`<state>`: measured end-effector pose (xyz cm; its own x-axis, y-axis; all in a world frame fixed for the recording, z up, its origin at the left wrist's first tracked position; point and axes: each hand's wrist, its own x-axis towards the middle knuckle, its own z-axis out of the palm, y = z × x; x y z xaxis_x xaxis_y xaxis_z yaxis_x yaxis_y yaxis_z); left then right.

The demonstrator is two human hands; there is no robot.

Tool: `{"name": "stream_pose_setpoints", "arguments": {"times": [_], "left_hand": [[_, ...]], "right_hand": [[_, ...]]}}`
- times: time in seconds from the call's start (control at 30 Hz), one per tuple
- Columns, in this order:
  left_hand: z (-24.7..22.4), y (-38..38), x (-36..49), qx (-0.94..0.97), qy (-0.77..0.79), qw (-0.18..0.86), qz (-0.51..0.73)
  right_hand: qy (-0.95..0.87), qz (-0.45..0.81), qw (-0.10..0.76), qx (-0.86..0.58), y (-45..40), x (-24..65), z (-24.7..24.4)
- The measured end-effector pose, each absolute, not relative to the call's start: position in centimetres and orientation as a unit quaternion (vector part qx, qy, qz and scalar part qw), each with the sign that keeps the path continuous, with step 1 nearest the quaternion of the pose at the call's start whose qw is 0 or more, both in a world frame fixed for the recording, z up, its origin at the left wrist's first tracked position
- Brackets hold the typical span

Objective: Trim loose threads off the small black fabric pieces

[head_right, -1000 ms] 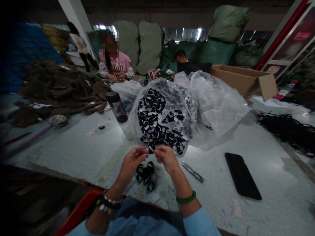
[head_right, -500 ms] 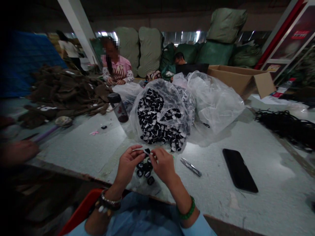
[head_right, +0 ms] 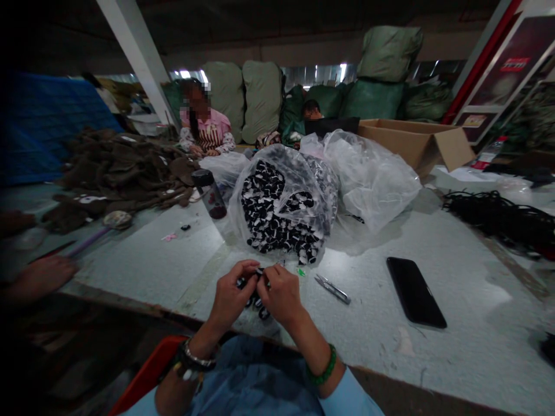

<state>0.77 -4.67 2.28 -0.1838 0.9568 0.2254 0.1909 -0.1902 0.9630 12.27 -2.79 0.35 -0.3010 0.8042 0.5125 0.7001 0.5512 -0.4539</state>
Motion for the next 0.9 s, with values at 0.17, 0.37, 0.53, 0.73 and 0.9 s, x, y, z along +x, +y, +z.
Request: {"name": "stream_pose_setpoints", "arguments": {"times": [0.17,0.37,0.53,0.73,0.9], "left_hand": [[2.5,-5.3,1.1,0.57,0.488,0.361,0.553],[1.7,-5.0,0.9,0.501,0.521,0.381,0.577],[1.6,-4.7,0.8,0.454,0.525,0.414,0.59],[1.0,-4.3,-0.2,0.292,0.391,0.627,0.607],[0.5,-4.4,-0.5,0.228,0.352,0.663,0.62]], "right_hand": [[-0.764,0.144,0.404,-0.482,-3.3,12.5,0.5],[-0.807,0.084,0.364,-0.458,-3.8,12.4,0.8],[-0.798,0.041,0.347,-0.491,-3.9,12.2,0.8],[-0.769,0.226,0.392,-0.452,-3.4,12.9,2.4],[-0.725,0.383,0.389,-0.419,-3.0,13.2,2.6]]}}
